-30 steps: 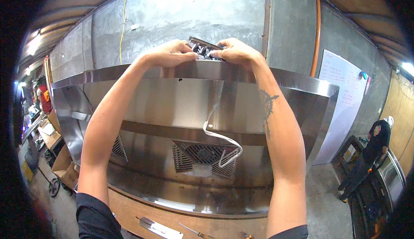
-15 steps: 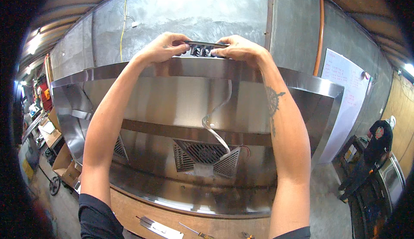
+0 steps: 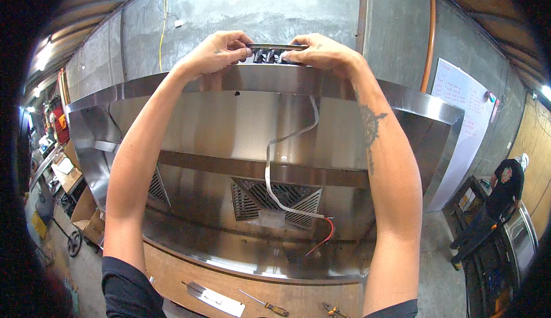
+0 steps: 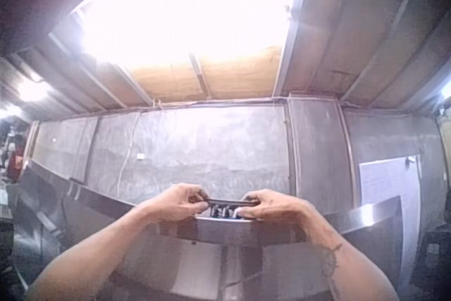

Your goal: The person installs a light fixture into a stainless steel kitchen hood. They use a screwdriver to secure a metal plate, retrieve a light fixture from a box, connect its wires, and then use a power drill to fasten the fixture in place.

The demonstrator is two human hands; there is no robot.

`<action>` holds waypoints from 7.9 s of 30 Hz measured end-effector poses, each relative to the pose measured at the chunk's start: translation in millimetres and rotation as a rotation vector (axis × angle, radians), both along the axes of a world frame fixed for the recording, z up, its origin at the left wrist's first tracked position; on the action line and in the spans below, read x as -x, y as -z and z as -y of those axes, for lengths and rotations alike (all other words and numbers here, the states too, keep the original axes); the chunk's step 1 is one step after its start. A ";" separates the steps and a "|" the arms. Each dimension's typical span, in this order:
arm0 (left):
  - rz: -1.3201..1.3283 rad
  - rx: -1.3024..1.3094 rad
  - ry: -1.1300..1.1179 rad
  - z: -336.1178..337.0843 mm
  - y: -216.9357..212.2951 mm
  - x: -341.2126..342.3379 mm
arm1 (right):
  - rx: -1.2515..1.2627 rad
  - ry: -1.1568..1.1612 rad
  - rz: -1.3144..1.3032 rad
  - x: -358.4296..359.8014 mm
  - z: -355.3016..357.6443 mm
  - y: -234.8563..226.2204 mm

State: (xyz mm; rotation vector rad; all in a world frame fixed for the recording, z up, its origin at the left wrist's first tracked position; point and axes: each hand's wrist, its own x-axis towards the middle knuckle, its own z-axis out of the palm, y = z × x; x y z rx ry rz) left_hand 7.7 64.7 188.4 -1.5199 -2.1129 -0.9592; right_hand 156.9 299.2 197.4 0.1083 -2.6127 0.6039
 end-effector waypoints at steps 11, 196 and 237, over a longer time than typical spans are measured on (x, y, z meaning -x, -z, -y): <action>-0.078 0.097 0.044 -3.3 3.2 5.7 | -0.059 -0.032 0.020 -3.9 -10.0 4.0; 1.205 -1.035 0.208 -156.3 387.8 -38.5 | 1.640 -0.009 -0.388 -36.8 3.8 435.2; 0.774 -0.784 -0.177 -156.4 408.7 -38.7 | 1.606 -0.012 -0.508 21.5 26.4 420.3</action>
